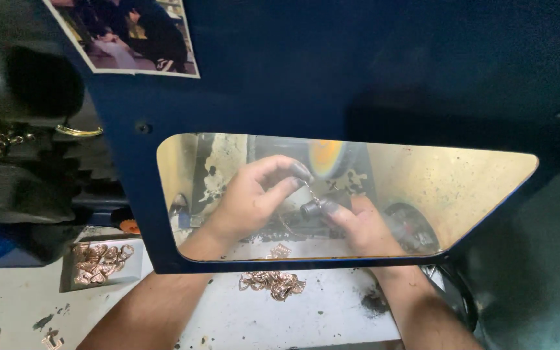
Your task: Polishing small jewelry pieces using a bench polisher
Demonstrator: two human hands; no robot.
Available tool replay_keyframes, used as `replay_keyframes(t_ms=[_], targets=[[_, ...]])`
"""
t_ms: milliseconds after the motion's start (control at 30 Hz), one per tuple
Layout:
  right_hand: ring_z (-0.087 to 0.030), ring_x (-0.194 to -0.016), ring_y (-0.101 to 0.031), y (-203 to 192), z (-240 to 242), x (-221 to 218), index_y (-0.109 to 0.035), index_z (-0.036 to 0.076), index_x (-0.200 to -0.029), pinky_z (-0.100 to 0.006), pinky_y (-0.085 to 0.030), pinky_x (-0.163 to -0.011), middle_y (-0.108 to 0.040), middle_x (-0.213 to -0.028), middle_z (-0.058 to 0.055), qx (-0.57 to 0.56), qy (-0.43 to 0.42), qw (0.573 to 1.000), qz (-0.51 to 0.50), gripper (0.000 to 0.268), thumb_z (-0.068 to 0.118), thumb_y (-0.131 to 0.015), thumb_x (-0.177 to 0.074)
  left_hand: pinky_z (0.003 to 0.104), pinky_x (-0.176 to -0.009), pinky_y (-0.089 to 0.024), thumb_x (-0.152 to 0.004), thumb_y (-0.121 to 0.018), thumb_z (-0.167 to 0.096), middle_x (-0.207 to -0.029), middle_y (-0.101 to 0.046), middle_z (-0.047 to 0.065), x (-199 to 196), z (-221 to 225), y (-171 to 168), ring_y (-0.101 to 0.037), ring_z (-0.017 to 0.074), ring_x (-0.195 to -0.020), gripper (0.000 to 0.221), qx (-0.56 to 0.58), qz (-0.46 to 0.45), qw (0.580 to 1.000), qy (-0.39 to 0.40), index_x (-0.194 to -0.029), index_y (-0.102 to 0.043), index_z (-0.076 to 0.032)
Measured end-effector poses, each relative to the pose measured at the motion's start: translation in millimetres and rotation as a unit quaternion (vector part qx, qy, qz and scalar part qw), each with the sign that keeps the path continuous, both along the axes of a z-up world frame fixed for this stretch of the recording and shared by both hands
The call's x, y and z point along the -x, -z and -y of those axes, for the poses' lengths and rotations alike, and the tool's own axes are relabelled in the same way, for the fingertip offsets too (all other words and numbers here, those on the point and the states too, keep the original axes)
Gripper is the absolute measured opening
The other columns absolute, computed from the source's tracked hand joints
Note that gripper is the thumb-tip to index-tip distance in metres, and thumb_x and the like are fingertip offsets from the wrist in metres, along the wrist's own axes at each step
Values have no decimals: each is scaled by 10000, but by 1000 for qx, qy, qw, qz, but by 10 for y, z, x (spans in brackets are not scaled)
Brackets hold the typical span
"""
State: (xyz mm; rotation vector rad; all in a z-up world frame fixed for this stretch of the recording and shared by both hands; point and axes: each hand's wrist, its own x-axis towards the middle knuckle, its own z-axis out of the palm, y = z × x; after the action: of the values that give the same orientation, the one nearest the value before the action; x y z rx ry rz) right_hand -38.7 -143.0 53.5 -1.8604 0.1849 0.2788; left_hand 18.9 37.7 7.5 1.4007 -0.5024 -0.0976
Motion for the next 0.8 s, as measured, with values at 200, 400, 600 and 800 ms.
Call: replay_keyframes(t_ms=[200, 400, 600, 800], targets=[[-97, -724, -624, 493, 258, -81, -785, 92, -877, -323, -577, -738, -733, -725, -38, -149, -52, 985, 65, 205, 292, -742, -897, 400, -901, -601, -943, -662, 7, -1000, -774, 132, 55, 65, -35, -743, 250, -996, 137, 33, 30, 998, -39, -1026, -753, -54], [-102, -758, -602, 469, 371, -96, -808, 20, -938, -385, -612, -752, -768, -773, -67, -123, -89, 986, 74, 217, 225, -785, -869, 325, -872, -596, -924, -716, -2, -941, -804, 69, 93, 114, -27, -749, 165, -934, 126, 23, 44, 995, -85, -946, -791, -101], [-96, -774, -586, 256, 287, -127, -811, 29, -942, -363, -596, -756, -755, -759, -59, -69, -24, 991, 114, 199, 217, -793, -877, 344, -797, -605, -855, -758, 8, -900, -812, 78, 79, 271, 143, -778, 243, -883, 140, -83, 112, 982, -128, -905, -804, -115], [-119, -784, -609, 1124, 606, -312, -794, 53, -964, -376, -572, -807, -752, -801, -70, -28, 58, 992, 105, 199, 231, -709, -989, 349, -799, -608, -834, -745, 7, -899, -808, 115, 83, 306, 227, -784, 275, -873, 161, -127, 58, 976, -164, -955, -815, -75]])
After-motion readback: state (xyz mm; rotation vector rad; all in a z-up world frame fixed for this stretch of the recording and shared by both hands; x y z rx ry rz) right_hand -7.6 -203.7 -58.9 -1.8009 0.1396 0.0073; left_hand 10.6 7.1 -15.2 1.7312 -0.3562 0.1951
